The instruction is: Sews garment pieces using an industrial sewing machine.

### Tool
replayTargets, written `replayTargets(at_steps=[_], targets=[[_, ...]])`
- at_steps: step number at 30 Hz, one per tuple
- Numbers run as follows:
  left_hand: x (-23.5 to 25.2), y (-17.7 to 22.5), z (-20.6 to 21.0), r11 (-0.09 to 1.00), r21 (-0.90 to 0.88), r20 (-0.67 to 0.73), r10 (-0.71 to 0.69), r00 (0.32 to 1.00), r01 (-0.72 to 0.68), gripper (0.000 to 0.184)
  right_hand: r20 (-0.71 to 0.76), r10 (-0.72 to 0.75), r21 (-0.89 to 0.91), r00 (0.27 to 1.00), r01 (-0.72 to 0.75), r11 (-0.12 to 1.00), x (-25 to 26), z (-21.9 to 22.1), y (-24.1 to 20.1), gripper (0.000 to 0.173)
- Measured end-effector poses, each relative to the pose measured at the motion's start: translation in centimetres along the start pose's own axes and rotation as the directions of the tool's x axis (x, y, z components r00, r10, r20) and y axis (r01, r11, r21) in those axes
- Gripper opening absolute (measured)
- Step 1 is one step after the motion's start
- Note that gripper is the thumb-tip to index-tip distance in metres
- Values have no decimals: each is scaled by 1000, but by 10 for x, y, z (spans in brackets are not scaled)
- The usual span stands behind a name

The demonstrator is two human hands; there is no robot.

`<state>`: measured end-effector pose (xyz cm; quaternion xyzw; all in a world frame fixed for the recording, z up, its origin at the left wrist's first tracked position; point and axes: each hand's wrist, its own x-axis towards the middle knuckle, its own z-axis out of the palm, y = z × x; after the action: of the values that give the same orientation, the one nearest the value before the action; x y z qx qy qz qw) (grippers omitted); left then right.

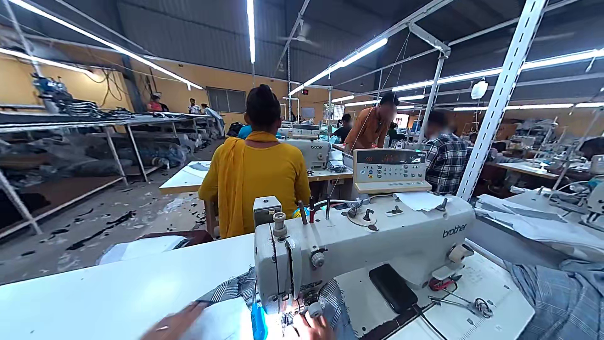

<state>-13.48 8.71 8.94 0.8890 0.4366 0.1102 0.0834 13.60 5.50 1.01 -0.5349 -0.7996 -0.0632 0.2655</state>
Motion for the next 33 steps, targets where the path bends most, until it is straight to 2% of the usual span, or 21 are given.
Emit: replayTargets(at_steps=[3,5,6,7,8,10,11,15,18,20,22,23,25,27,28,30,32,33], targets=[[21,71,29,961,-274,-40,41,998,-50,26,-10,6,21,1000,-6,1000,1,-1,3,22],[31,96,56,932,-361,53,-9,999,28,35,-16,8,13,1000,-7,1000,1,2,8,21],[35,101,71,932,-358,37,-38,999,49,36,25,23,21,999,-23,1000,1,1,10,22],[37,103,86,946,-320,-35,-63,997,48,35,73,40,21,997,-41,999,1,0,12,25],[40,104,100,970,-241,-164,-65,984,24,32,117,54,21,992,-56,998,2,-2,14,28],[46,100,121,999,-39,-404,-14,915,-2,27,149,60,16,987,-63,998,4,-3,16,31],[48,98,125,1000,20,-455,7,890,2,26,148,55,10,987,-57,998,4,-3,16,30],[48,95,131,994,110,-537,75,840,-18,22,271,94,-9,958,-95,995,7,-10,16,34],[45,93,140,988,146,-603,134,786,-56,21,265,93,5,960,-98,995,7,-9,18,38],[43,94,142,989,129,-589,134,797,-71,23,207,54,112,977,-78,991,3,-9,24,39],[42,96,142,992,103,-571,118,812,-71,23,159,39,335,986,-91,938,-1,-25,38,38],[41,98,140,995,84,-559,88,824,-49,23,104,83,427,991,-120,896,-4,-37,47,34],[38,104,137,999,31,-543,5,840,14,21,16,271,522,962,-240,819,-18,-61,74,29],[38,105,138,999,6,-551,-37,834,48,20,103,483,583,870,-446,679,-33,-81,97,36],[38,106,138,998,-15,-548,-55,835,56,19,213,553,624,806,-548,558,-38,-86,102,38],[39,107,136,996,-62,-546,-93,833,71,19,448,576,696,683,-671,255,-45,-87,90,35],[38,109,133,990,-113,-529,-130,839,82,24,625,466,716,625,-698,-24,-46,-80,68,33],[38,110,132,988,-131,-521,-143,842,87,28,676,403,717,617,-677,-167,-44,-75,57,40]])
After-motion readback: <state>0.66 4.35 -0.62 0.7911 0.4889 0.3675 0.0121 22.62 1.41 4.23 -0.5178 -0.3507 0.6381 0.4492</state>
